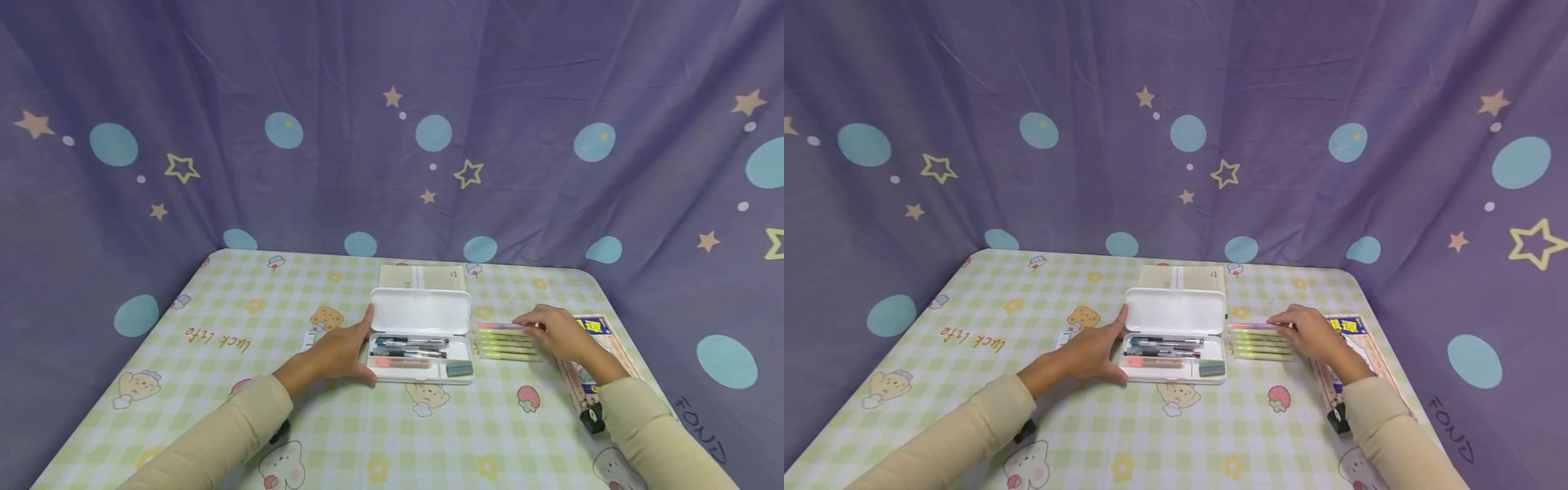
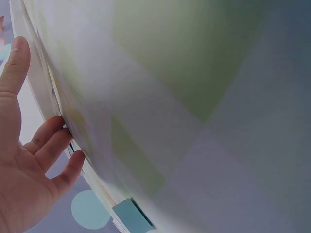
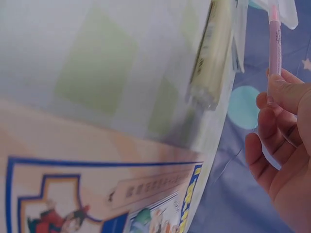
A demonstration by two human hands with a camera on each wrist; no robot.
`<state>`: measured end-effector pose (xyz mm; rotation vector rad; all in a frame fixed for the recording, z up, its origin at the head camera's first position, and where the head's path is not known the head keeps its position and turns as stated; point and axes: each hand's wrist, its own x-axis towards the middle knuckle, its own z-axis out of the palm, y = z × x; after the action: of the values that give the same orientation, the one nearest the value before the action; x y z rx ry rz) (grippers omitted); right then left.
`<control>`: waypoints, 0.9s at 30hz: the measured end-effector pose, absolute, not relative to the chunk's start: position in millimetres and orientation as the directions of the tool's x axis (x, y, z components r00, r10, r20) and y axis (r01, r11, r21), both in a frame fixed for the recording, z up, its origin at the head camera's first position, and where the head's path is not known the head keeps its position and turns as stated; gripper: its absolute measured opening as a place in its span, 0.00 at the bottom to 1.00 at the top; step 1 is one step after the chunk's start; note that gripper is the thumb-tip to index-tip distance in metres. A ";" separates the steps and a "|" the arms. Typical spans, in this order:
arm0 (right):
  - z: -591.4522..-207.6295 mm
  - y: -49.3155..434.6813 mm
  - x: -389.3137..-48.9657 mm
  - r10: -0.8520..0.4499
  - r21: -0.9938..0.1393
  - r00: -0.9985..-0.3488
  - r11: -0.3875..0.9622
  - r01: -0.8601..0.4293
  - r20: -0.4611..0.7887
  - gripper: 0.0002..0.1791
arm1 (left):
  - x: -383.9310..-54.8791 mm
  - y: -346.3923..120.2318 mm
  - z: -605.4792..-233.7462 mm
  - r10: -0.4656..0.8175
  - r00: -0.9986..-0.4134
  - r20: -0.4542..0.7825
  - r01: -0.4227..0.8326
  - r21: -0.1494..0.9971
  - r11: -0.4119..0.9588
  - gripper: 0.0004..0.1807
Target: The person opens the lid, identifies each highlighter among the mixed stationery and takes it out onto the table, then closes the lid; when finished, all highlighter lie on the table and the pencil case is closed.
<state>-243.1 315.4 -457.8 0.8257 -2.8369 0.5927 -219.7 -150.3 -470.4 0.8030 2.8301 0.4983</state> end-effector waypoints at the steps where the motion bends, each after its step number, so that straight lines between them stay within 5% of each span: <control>1: -459.4 317.2 -243.9 -0.485 -0.338 -0.845 0.774 -0.535 0.226 0.13 | -219.9 -150.3 -470.8 0.534 -0.843 -0.059 0.482 0.356 0.801 0.82; 27: -478.6 317.5 -267.4 -0.461 -0.310 -0.877 0.821 -0.479 0.135 0.12 | -219.3 -147.9 -470.9 0.514 -0.855 -0.069 0.462 0.346 0.816 0.82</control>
<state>-267.4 317.5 -478.6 0.7605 -2.9459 0.5242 -219.3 -147.9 -470.9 0.7688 2.8409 0.4804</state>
